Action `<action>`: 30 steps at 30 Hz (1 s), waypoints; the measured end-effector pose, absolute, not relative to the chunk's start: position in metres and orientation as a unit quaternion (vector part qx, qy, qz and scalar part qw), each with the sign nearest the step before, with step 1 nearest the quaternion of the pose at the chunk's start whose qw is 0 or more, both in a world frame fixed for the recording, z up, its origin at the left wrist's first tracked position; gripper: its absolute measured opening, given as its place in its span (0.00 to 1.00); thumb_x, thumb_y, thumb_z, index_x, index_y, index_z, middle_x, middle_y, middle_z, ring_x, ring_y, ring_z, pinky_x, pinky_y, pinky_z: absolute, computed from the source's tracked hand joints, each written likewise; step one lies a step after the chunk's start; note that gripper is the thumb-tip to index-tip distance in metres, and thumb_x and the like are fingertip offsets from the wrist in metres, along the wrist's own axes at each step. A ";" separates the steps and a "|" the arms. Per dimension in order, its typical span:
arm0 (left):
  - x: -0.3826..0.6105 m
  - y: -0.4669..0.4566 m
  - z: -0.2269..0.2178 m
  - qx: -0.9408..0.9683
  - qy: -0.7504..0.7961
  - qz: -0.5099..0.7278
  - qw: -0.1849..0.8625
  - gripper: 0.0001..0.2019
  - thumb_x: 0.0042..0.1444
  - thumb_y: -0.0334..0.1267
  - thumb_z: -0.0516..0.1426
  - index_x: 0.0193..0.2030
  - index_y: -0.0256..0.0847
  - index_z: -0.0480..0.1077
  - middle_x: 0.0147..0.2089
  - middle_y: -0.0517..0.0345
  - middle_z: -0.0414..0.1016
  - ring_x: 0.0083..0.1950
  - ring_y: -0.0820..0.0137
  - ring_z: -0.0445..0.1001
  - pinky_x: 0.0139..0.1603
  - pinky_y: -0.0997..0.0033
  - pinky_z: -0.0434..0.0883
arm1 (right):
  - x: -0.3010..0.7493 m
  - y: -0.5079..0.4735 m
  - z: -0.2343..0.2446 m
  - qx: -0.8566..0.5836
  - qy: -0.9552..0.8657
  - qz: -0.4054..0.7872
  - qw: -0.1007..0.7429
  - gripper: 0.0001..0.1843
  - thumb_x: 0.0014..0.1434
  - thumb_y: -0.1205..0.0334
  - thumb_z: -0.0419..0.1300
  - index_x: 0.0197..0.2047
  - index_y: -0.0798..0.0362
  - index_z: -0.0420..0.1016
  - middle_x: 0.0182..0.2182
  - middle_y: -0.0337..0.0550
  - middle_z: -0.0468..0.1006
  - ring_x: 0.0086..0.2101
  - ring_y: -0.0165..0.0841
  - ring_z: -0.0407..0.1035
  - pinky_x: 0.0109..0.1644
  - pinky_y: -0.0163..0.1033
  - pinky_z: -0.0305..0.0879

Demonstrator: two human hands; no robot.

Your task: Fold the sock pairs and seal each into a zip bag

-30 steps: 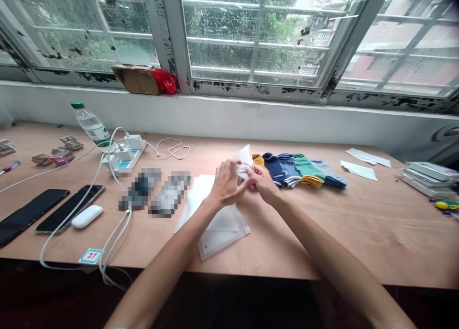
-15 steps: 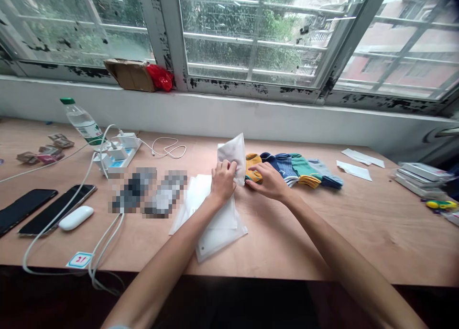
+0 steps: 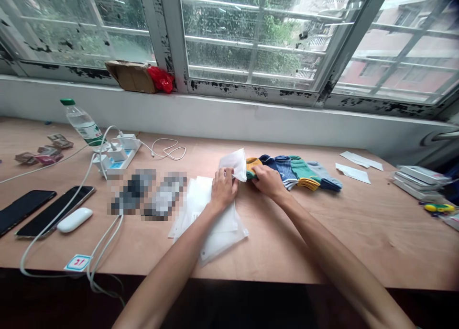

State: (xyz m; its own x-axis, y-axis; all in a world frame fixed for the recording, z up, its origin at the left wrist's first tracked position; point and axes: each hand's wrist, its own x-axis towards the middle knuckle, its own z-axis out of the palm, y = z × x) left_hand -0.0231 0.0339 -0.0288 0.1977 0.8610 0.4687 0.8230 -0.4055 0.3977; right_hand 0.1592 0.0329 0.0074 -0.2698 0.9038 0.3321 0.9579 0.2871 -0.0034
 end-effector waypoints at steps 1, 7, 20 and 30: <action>-0.023 0.034 -0.030 0.770 0.546 0.328 0.028 0.11 0.61 0.37 0.52 0.50 0.41 0.62 0.50 0.47 0.66 0.52 0.58 0.65 0.52 0.58 0.67 | 0.162 0.031 0.013 -0.590 -0.780 -0.086 0.191 0.12 0.57 0.66 0.56 0.45 0.54 0.73 0.44 0.52 0.79 0.44 0.43 0.72 0.43 0.39 0.63; -0.022 0.032 -0.031 0.772 0.550 0.318 0.035 0.12 0.60 0.37 0.52 0.50 0.42 0.63 0.51 0.48 0.67 0.52 0.58 0.65 0.51 0.59 0.67 | 0.184 -0.001 0.060 -0.557 -0.646 0.130 0.505 0.10 0.51 0.59 0.61 0.38 0.52 0.74 0.31 0.42 0.78 0.32 0.38 0.72 0.37 0.41 0.67; -0.018 0.017 -0.012 0.830 0.450 0.325 0.062 0.20 0.55 0.27 0.49 0.54 0.41 0.65 0.54 0.47 0.71 0.57 0.59 0.68 0.59 0.53 0.63 | 0.202 -0.029 -0.017 -0.551 -0.605 0.444 0.366 0.27 0.49 0.52 0.69 0.51 0.53 0.74 0.45 0.48 0.80 0.42 0.41 0.75 0.46 0.47 0.72; 0.004 -0.007 -0.016 0.884 0.407 0.199 0.115 0.13 0.63 0.45 0.52 0.43 0.38 0.70 0.41 0.47 0.77 0.39 0.59 0.76 0.37 0.63 0.71 | 0.207 -0.035 -0.005 -0.601 -0.776 0.119 0.150 0.29 0.58 0.49 0.61 0.59 0.51 0.66 0.51 0.52 0.77 0.47 0.44 0.73 0.47 0.45 0.68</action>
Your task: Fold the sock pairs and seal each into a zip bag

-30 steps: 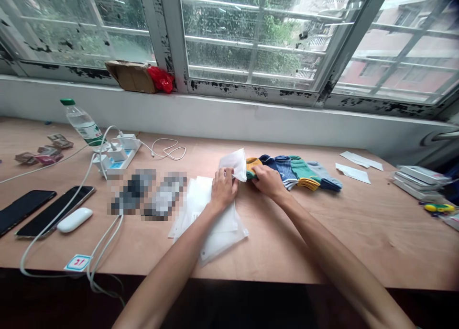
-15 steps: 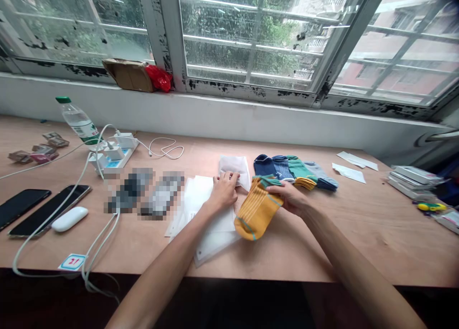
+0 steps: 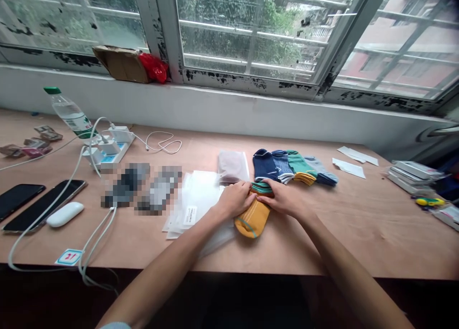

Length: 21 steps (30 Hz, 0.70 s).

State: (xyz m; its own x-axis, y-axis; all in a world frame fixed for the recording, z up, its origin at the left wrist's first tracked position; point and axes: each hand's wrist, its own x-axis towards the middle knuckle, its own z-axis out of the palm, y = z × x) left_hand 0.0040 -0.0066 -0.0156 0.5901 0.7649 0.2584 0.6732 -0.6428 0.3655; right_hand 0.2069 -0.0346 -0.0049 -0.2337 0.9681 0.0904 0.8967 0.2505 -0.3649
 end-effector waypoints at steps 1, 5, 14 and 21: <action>0.006 -0.006 -0.017 0.879 0.417 0.199 0.122 0.12 0.62 0.45 0.52 0.42 0.38 0.70 0.41 0.47 0.77 0.39 0.58 0.76 0.36 0.63 0.71 | 0.206 -0.035 -0.007 -0.598 -0.778 0.116 0.152 0.28 0.59 0.49 0.60 0.59 0.51 0.66 0.51 0.52 0.77 0.47 0.43 0.73 0.47 0.44 0.68; 0.012 -0.004 -0.019 0.861 0.424 0.233 0.154 0.07 0.61 0.40 0.53 0.39 0.42 0.69 0.39 0.52 0.75 0.38 0.63 0.75 0.36 0.67 0.69 | 0.201 -0.040 -0.013 -0.599 -0.784 0.045 0.158 0.30 0.60 0.49 0.59 0.62 0.51 0.61 0.52 0.52 0.75 0.47 0.43 0.73 0.44 0.42 0.67; 0.016 -0.010 -0.015 0.832 0.318 0.365 0.271 0.06 0.64 0.37 0.49 0.38 0.42 0.66 0.39 0.56 0.73 0.40 0.68 0.71 0.45 0.67 0.69 | 0.191 -0.059 -0.015 -0.597 -0.765 -0.137 0.200 0.23 0.62 0.50 0.59 0.56 0.52 0.66 0.46 0.53 0.73 0.44 0.46 0.68 0.42 0.44 0.64; 0.014 -0.011 -0.015 0.789 0.291 0.351 0.411 0.09 0.62 0.42 0.53 0.37 0.39 0.67 0.32 0.59 0.73 0.32 0.73 0.70 0.34 0.73 0.68 | 0.186 -0.064 -0.025 -0.539 -0.792 -0.191 0.214 0.10 0.66 0.63 0.53 0.44 0.53 0.75 0.48 0.51 0.74 0.45 0.43 0.64 0.47 0.46 0.60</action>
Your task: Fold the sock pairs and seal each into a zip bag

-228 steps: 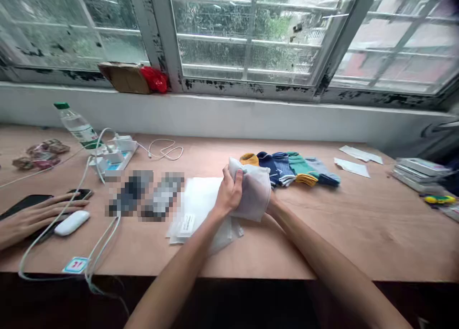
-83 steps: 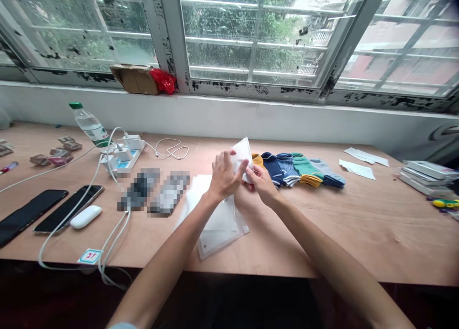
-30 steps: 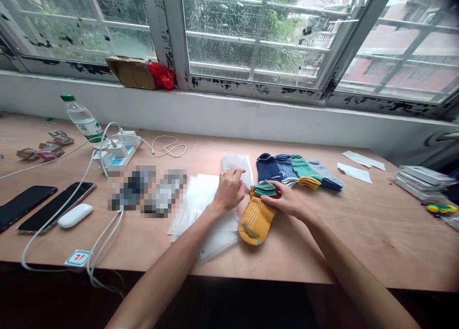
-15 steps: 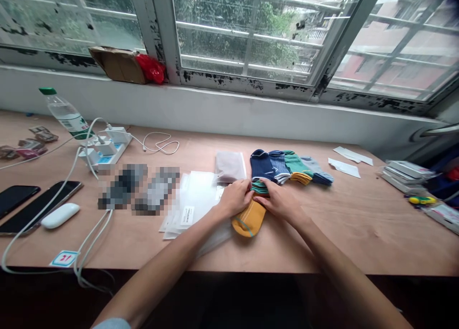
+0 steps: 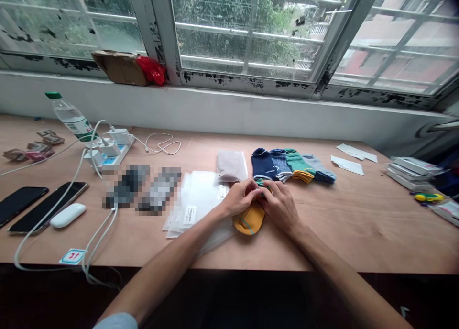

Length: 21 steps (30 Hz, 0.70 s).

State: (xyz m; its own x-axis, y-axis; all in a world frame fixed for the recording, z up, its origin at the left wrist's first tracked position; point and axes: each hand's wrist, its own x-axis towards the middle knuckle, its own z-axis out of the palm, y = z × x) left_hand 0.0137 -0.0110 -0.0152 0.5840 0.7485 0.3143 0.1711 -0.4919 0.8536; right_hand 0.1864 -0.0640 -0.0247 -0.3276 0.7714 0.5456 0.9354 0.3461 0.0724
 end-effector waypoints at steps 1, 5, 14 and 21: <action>0.013 -0.011 -0.015 0.796 0.281 0.335 0.419 0.09 0.61 0.43 0.54 0.36 0.39 0.67 0.32 0.59 0.73 0.32 0.73 0.70 0.34 0.73 0.68 | 0.186 -0.064 -0.025 -0.532 -0.799 -0.188 0.210 0.10 0.65 0.65 0.53 0.41 0.53 0.76 0.45 0.51 0.75 0.44 0.42 0.64 0.46 0.45 0.60; 0.009 -0.007 -0.013 0.821 0.273 0.306 0.398 0.11 0.63 0.42 0.52 0.36 0.38 0.69 0.33 0.57 0.75 0.33 0.71 0.71 0.35 0.72 0.68 | 0.188 -0.064 -0.027 -0.508 -0.818 -0.183 0.199 0.08 0.63 0.70 0.54 0.35 0.54 0.75 0.38 0.48 0.77 0.41 0.41 0.63 0.45 0.44 0.59; 0.008 0.001 -0.030 0.825 0.411 0.292 0.255 0.05 0.58 0.38 0.56 0.33 0.40 0.69 0.34 0.56 0.73 0.36 0.68 0.70 0.37 0.69 0.67 | 0.187 -0.059 -0.031 -0.466 -0.828 -0.207 0.233 0.10 0.58 0.74 0.57 0.28 0.52 0.69 0.28 0.44 0.72 0.35 0.38 0.61 0.38 0.42 0.57; 0.011 -0.007 -0.024 0.804 0.312 0.365 0.350 0.05 0.61 0.36 0.54 0.36 0.40 0.68 0.35 0.58 0.73 0.37 0.71 0.70 0.41 0.71 0.69 | 0.188 -0.059 -0.036 -0.497 -0.798 -0.181 0.288 0.08 0.56 0.75 0.57 0.32 0.52 0.66 0.29 0.45 0.71 0.33 0.39 0.62 0.37 0.43 0.60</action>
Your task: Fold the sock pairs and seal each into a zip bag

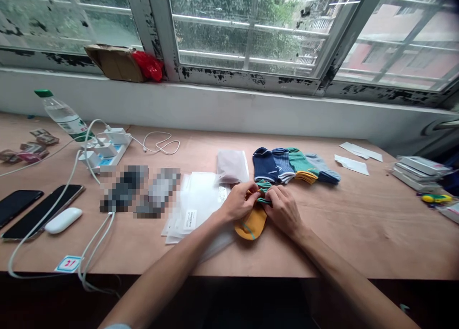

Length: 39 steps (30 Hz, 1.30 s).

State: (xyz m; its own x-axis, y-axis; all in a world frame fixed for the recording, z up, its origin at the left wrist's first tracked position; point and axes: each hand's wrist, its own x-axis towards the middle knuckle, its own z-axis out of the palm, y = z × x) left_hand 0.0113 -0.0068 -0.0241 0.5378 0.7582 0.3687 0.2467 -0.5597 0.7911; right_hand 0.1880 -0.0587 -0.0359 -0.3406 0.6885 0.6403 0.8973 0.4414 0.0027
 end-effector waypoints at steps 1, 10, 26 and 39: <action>0.012 -0.007 -0.023 0.795 0.304 0.364 0.378 0.06 0.61 0.37 0.53 0.36 0.40 0.68 0.34 0.58 0.73 0.35 0.72 0.70 0.39 0.72 0.68 | 0.188 -0.059 -0.036 -0.498 -0.792 -0.178 0.305 0.07 0.56 0.74 0.57 0.36 0.53 0.68 0.32 0.47 0.72 0.35 0.40 0.63 0.39 0.44 0.61; 0.008 -0.013 -0.006 0.787 0.276 0.306 0.460 0.07 0.56 0.38 0.57 0.32 0.36 0.71 0.31 0.58 0.74 0.32 0.74 0.69 0.32 0.76 0.66 | 0.186 -0.061 -0.037 -0.485 -0.796 -0.190 0.308 0.08 0.57 0.75 0.57 0.37 0.54 0.71 0.41 0.49 0.76 0.43 0.41 0.63 0.46 0.45 0.61; 0.010 0.004 -0.034 0.796 0.427 0.356 0.238 0.04 0.58 0.36 0.56 0.38 0.41 0.71 0.36 0.57 0.73 0.38 0.68 0.71 0.41 0.68 0.68 | 0.187 -0.057 -0.042 -0.465 -0.820 -0.205 0.264 0.12 0.56 0.78 0.55 0.27 0.53 0.68 0.29 0.44 0.72 0.36 0.37 0.60 0.40 0.41 0.56; 0.011 -0.014 -0.009 0.765 0.311 0.386 0.412 0.02 0.54 0.33 0.54 0.30 0.39 0.65 0.29 0.62 0.68 0.31 0.74 0.66 0.33 0.75 0.65 | 0.189 -0.059 -0.042 -0.516 -0.772 -0.158 0.335 0.18 0.53 0.75 0.57 0.48 0.57 0.70 0.33 0.46 0.73 0.36 0.39 0.64 0.41 0.43 0.61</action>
State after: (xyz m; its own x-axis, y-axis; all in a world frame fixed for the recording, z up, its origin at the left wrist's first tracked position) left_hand 0.0108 -0.0137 -0.0093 0.5099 0.7928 0.3338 0.1573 -0.4674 0.8699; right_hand 0.1893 -0.0585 -0.0425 -0.2431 0.6909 0.6808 0.9028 0.4179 -0.1017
